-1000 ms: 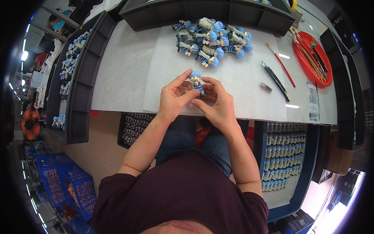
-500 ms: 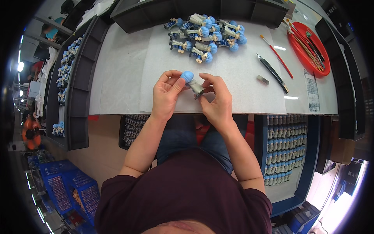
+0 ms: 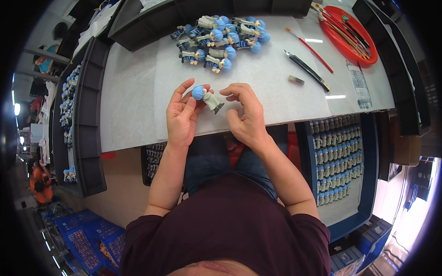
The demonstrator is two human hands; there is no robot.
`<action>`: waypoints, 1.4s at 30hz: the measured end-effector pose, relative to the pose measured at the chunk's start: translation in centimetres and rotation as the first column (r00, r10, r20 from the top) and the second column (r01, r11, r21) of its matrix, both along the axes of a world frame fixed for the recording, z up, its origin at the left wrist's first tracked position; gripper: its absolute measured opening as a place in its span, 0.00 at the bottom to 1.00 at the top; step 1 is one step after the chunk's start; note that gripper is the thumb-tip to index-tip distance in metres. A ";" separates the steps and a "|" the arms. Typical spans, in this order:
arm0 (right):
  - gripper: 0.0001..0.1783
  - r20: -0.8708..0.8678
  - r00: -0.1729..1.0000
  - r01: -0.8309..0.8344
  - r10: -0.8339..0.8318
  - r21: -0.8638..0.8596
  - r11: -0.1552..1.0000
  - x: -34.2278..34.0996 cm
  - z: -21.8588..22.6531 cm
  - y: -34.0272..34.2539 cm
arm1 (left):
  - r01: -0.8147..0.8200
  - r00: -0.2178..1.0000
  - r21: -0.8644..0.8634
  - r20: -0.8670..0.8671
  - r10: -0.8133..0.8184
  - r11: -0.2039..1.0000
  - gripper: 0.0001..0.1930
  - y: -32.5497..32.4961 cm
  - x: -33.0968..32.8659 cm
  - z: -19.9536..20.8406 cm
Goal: The person assembles small plastic toy figures by hand, picking up individual bodies and heads from a tray and a table. They attach the heads to the bodies and place the completed figures into a black tray. The process is repetitive, involving picking, aligning, and snapping the parts together.
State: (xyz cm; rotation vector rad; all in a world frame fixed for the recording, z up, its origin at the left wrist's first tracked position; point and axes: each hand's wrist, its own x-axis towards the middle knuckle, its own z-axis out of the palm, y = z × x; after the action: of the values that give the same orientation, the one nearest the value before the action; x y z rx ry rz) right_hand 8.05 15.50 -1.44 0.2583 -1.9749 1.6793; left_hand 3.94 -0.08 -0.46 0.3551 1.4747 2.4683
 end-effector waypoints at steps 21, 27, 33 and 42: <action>0.19 -0.279 0.960 0.041 0.014 0.190 0.981 0.3 -0.9 -0.1 | -0.069 0.977 -0.251 -0.211 0.015 0.965 0.15 -1.0 -0.6 -1.9; 0.16 -0.385 0.897 0.286 -0.217 0.131 0.949 5.3 -0.1 5.5 | -0.105 0.982 -0.356 -0.183 0.041 0.929 0.19 -0.1 0.3 -0.8; 0.15 -0.005 0.523 0.840 -0.852 0.171 0.515 18.9 -2.6 20.4 | -0.196 0.966 -0.451 -0.240 0.094 0.871 0.14 0.2 0.6 -0.3; 0.20 0.497 -0.342 0.747 -0.797 0.659 0.091 43.2 -19.5 36.9 | -0.228 0.963 -0.497 -0.243 0.118 0.837 0.11 1.0 0.6 -0.3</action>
State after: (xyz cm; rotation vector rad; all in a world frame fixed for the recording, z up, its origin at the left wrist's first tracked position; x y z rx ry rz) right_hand 51.21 52.41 -20.96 -1.9836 -1.7181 0.5569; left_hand 4.59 0.87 -0.77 0.3821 2.2750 2.0706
